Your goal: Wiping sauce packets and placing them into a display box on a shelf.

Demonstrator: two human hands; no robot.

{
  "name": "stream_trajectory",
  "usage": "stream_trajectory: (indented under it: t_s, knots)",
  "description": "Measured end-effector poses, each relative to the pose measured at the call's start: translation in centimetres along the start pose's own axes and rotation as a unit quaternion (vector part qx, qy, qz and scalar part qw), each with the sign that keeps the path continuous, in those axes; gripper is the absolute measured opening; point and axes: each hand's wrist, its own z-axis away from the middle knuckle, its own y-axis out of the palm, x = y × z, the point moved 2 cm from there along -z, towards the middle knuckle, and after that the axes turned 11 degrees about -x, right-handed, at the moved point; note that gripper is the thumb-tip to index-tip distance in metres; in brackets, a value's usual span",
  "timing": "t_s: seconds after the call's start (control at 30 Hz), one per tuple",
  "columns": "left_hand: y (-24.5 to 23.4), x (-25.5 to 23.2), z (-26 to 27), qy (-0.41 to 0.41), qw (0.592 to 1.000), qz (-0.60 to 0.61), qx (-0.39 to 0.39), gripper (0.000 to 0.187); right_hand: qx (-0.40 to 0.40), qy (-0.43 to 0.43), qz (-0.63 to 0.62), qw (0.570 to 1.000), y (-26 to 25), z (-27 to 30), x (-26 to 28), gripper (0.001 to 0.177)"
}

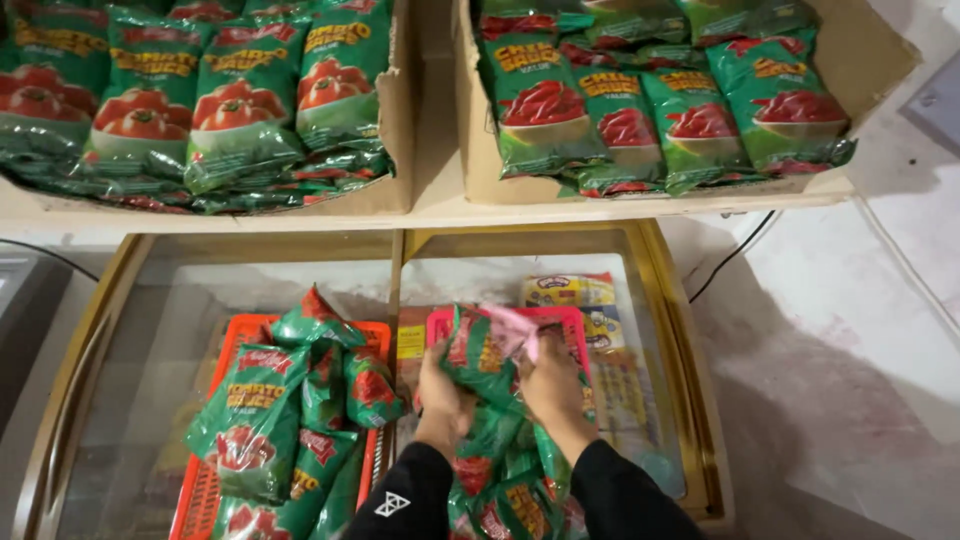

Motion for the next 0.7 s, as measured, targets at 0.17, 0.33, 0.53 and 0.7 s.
stream_trajectory:
  t_s: [0.17, 0.33, 0.53, 0.7]
  knots:
    - [3.6, -5.0, 9.5, -0.033, 0.978, -0.203, 0.044, 0.098, 0.038, -0.090, -0.279, 0.955, -9.9, -1.0, 9.1, 0.055]
    - [-0.7, -3.3, -0.7, -0.021, 0.949, -0.314, 0.019, 0.081, -0.043, -0.180, -0.309, 0.933, -12.4, 1.9, 11.8, 0.069]
    - [-0.7, -3.0, 1.7, 0.218, 0.843, -0.490, 0.043, 0.052, -0.047, -0.321, -0.279, 0.904, -14.9, 2.8, 12.5, 0.052]
    - [0.2, -3.2, 7.0, 0.046, 0.980, -0.194, 0.023, 0.042, -0.080, -0.227, -0.316, 0.918, -14.1, 0.4, 8.9, 0.027]
